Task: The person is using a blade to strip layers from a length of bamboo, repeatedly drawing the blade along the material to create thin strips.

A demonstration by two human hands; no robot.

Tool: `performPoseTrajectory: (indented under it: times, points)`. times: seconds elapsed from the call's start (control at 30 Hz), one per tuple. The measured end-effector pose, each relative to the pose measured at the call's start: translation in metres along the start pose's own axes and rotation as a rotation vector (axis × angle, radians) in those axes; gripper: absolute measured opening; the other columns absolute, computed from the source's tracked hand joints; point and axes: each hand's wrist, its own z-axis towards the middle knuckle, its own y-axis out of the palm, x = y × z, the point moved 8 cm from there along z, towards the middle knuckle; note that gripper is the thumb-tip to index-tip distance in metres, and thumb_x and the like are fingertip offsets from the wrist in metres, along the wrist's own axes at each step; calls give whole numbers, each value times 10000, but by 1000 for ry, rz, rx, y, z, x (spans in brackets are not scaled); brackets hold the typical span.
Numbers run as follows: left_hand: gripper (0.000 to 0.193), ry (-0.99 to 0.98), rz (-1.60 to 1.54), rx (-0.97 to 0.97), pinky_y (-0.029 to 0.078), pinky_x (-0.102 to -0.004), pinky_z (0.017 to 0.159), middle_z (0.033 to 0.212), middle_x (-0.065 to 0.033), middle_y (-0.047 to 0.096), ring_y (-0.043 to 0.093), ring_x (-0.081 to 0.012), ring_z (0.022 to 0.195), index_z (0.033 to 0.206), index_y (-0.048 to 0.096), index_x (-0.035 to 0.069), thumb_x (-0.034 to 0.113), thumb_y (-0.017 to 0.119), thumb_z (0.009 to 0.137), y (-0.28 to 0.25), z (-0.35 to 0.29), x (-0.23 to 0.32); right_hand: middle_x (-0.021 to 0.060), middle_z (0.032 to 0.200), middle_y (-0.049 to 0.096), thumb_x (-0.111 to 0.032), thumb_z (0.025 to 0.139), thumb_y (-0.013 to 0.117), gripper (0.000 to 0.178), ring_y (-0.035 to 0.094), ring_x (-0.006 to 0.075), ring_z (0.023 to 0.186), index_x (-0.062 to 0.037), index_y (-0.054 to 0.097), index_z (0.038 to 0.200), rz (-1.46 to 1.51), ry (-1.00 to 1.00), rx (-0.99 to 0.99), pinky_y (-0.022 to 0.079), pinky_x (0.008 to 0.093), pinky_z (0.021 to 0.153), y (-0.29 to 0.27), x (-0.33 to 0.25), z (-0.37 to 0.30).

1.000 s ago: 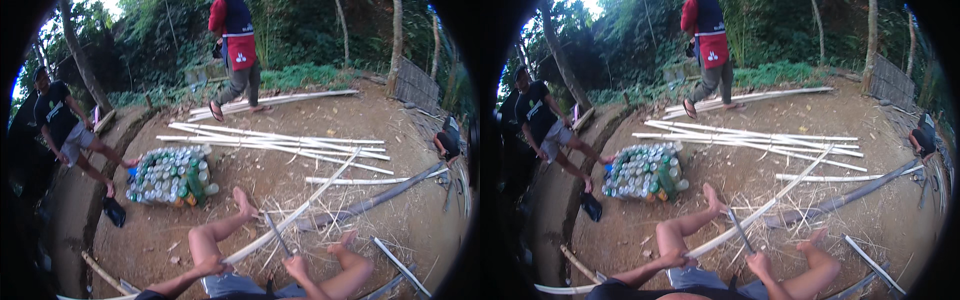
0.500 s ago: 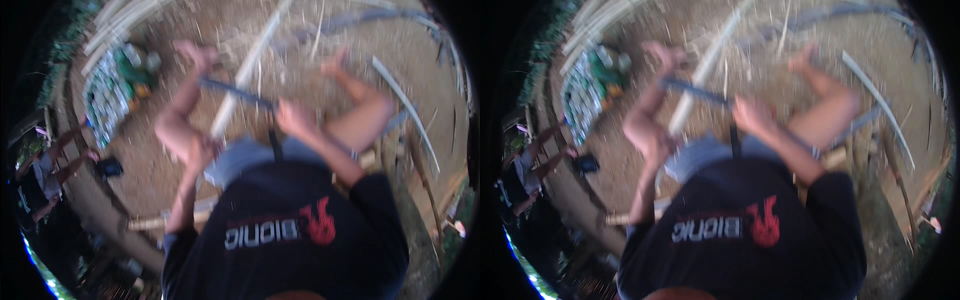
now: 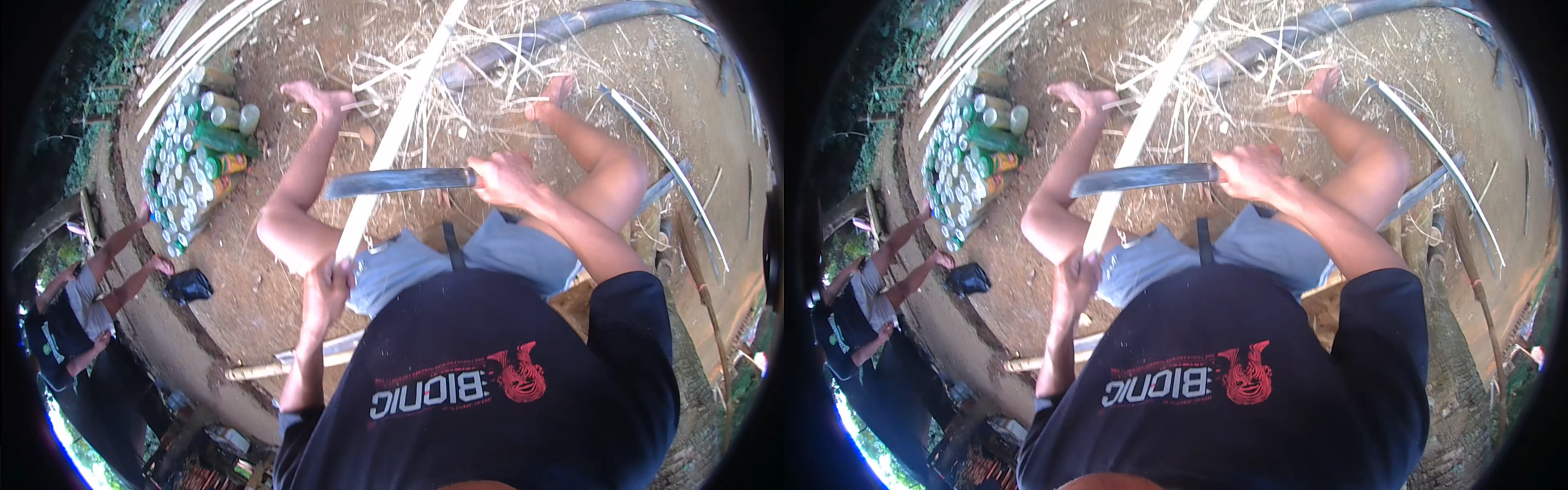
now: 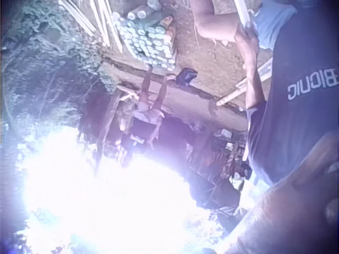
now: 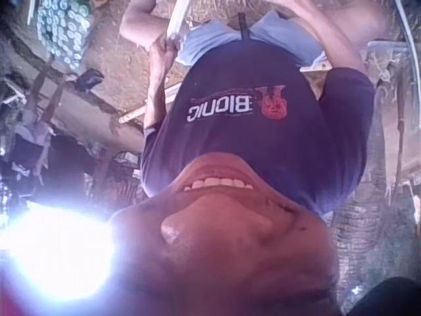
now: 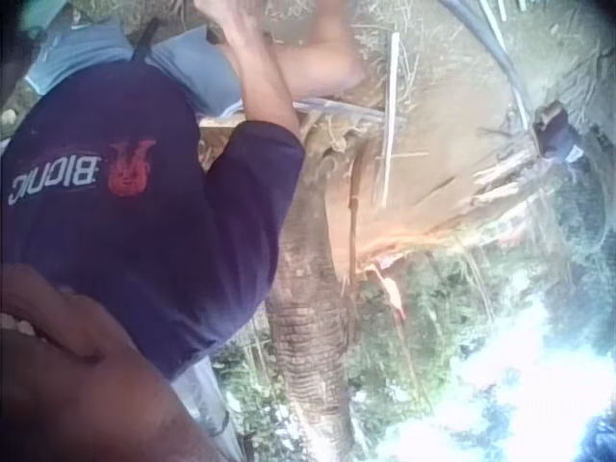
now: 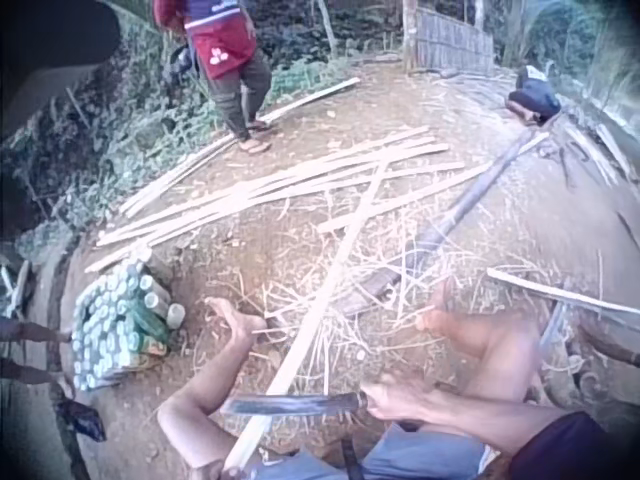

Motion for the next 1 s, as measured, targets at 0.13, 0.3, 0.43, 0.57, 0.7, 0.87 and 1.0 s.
performPoseTrajectory:
  times: [0.13, 0.3, 0.43, 0.57, 0.7, 0.87, 1.0]
  points:
    - [249, -89, 7, -9, 453, -320, 527, 585, -61, 579, 554, -129, 525, 862, 642, 1, 178, 518, 985, -5, -16, -21, 144, 649, 663, -191, 811, 613, 159, 682, 301, 609, -66, 657, 898, 160, 368, 54, 528, 453, 553, 9, 113, 32]
    - [236, -26, 36, 37, 448, -329, 518, 584, -77, 584, 564, -151, 520, 841, 625, 3, 167, 529, 981, -10, -14, -6, 149, 618, 636, -195, 793, 610, 135, 662, 343, 591, -68, 652, 813, -20, 66, -115, 517, 482, 543, -15, 19, 8]
    - [237, -76, 20, 21, 462, -349, 533, 598, -95, 604, 597, -174, 548, 838, 612, 6, 183, 539, 977, -6, -27, -18, 187, 567, 591, -174, 812, 569, 184, 630, 321, 517, -16, 652, 770, 167, 384, 114, 485, 448, 475, -26, 102, 25]
    - [231, -9, 112, 70, 468, -361, 542, 588, -95, 591, 601, -207, 535, 844, 615, 6, 181, 540, 973, -19, -22, 0, 173, 584, 609, -179, 789, 609, 171, 622, 303, 509, -15, 653, 769, -218, -45, 175, 480, 439, 479, -35, 73, 41]
    - [246, 16, 109, 67, 450, -345, 514, 571, -98, 577, 583, -186, 515, 843, 612, 0, 182, 528, 985, -18, -32, -12, 152, 629, 636, -128, 772, 619, 115, 629, 301, 554, -15, 632, 761, 166, 203, 83, 498, 457, 523, -25, 95, 33]
    - [274, 44, 77, 103, 418, -333, 483, 541, -85, 541, 531, -152, 480, 816, 596, -1, 206, 541, 986, -24, -42, -12, 165, 640, 643, -141, 782, 606, 128, 640, 301, 564, -19, 643, 785, 82, 118, 22, 520, 449, 554, -36, 61, 40]
    - [303, -22, 96, 46, 409, -327, 493, 558, -62, 530, 500, -134, 506, 789, 577, 0, 229, 542, 984, -26, -53, -25, 179, 668, 659, -157, 768, 606, 162, 668, 302, 594, -25, 670, 836, -308, 140, -20, 537, 417, 575, -8, 160, 54]
